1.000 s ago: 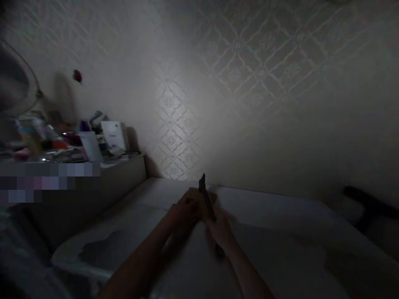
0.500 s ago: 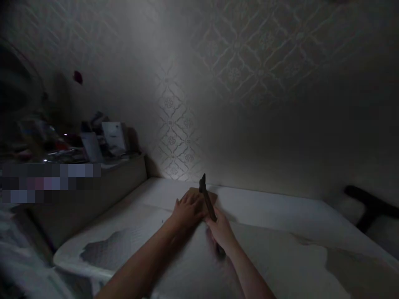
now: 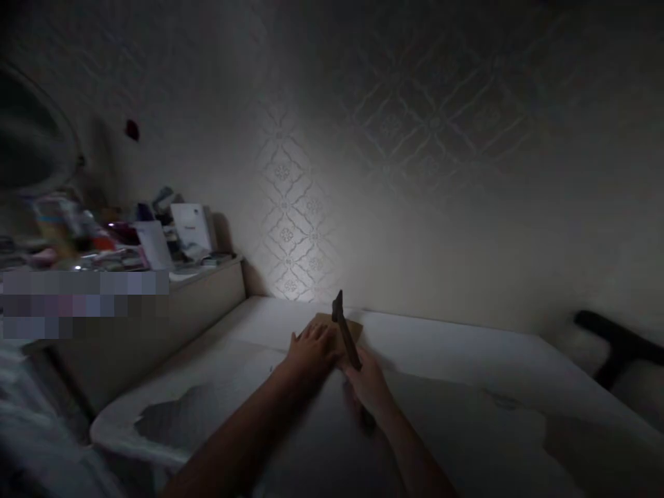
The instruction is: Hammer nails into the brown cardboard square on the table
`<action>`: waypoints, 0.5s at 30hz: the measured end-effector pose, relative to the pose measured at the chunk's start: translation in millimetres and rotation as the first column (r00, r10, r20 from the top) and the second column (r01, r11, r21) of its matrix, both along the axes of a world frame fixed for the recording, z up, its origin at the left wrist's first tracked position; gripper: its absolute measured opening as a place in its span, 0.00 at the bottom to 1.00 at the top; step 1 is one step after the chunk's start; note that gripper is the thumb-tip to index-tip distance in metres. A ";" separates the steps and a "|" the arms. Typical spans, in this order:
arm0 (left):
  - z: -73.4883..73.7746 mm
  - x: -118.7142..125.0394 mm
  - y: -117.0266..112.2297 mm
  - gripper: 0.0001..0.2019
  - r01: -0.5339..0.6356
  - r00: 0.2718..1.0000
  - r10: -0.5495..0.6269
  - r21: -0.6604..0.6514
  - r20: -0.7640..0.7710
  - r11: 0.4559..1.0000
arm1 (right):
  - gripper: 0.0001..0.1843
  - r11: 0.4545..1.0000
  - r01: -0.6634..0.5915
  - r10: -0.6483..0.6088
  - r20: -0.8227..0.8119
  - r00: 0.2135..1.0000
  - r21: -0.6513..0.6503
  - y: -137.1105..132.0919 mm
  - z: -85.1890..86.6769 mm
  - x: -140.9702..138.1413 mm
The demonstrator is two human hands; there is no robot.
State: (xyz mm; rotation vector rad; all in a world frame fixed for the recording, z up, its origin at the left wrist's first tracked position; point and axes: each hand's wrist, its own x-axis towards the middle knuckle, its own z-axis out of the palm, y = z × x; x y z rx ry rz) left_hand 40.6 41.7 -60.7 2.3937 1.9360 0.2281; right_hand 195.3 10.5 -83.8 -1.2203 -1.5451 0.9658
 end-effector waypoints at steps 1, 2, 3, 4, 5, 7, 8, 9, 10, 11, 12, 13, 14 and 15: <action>0.3 -0.3 -0.3 0.33 0.003 1.000 -0.003 0.000 0.005 1.000 | 0.23 1.000 -0.003 0.003 -0.007 1.000 -0.015 0.2 -0.7 -0.1; 1.0 -0.4 -0.8 0.33 0.011 1.000 -0.011 0.006 0.010 1.000 | 0.23 1.000 -0.006 0.006 -0.015 1.000 -0.030 0.3 -1.2 -0.2; 2.0 -0.4 -1.4 0.32 0.026 1.000 -0.026 0.013 0.015 1.000 | 0.23 0.999 -0.009 0.008 -0.021 1.000 -0.040 0.4 -1.6 -0.5; 3.2 -0.2 -2.2 0.32 0.045 0.999 -0.046 0.019 0.019 0.999 | 0.23 0.999 -0.010 0.009 -0.021 1.000 -0.043 0.6 -1.7 -0.7; 4.2 0.3 -2.9 0.32 0.068 0.997 -0.068 0.022 0.021 0.997 | 0.23 0.999 -0.010 0.009 -0.018 1.000 -0.040 0.6 -1.7 -0.9; 5.2 1.5 -3.9 0.31 0.115 0.993 -0.116 0.026 0.023 0.993 | 0.22 1.000 -0.002 0.002 -0.011 1.000 -0.020 0.8 -1.2 -1.0; 4.7 2.1 -4.0 0.30 0.131 0.991 -0.132 0.028 0.023 0.991 | 0.21 1.000 0.004 -0.004 -0.009 1.000 -0.003 0.8 -0.8 -0.9; 3.7 2.7 -3.8 0.30 0.140 0.990 -0.141 0.030 0.022 0.990 | 0.21 1.000 0.010 -0.010 -0.008 1.000 0.012 0.9 -0.5 -0.6; 2.1 3.2 -3.3 0.29 0.146 0.989 -0.147 0.034 0.021 0.989 | 0.20 1.000 0.016 -0.016 -0.007 1.000 0.023 0.9 -0.2 -0.3; 0.1 3.5 -2.6 0.29 0.150 0.988 -0.151 0.038 0.020 0.988 | 0.20 0.999 0.022 -0.022 -0.006 1.000 0.025 1.0 0.1 0.1; -2.0 3.8 -1.7 0.28 0.152 0.988 -0.153 0.043 0.017 0.987 | 0.20 0.999 0.026 -0.026 -0.006 1.000 0.019 1.0 0.2 0.4; -3.9 4.0 -0.8 0.28 0.153 0.988 -0.154 0.049 0.012 0.987 | 0.20 1.000 0.026 -0.025 -0.007 1.000 0.008 1.0 0.1 0.7; -5.6 4.2 0.2 0.28 0.153 0.988 -0.154 0.050 0.007 0.987 | 0.20 1.000 0.020 -0.020 -0.010 1.000 -0.006 1.0 -0.1 0.9; -7.0 4.5 1.1 0.29 0.152 0.988 -0.152 0.048 0.002 0.987 | 0.20 1.000 0.014 -0.015 -0.015 1.000 -0.019 1.1 -0.5 1.0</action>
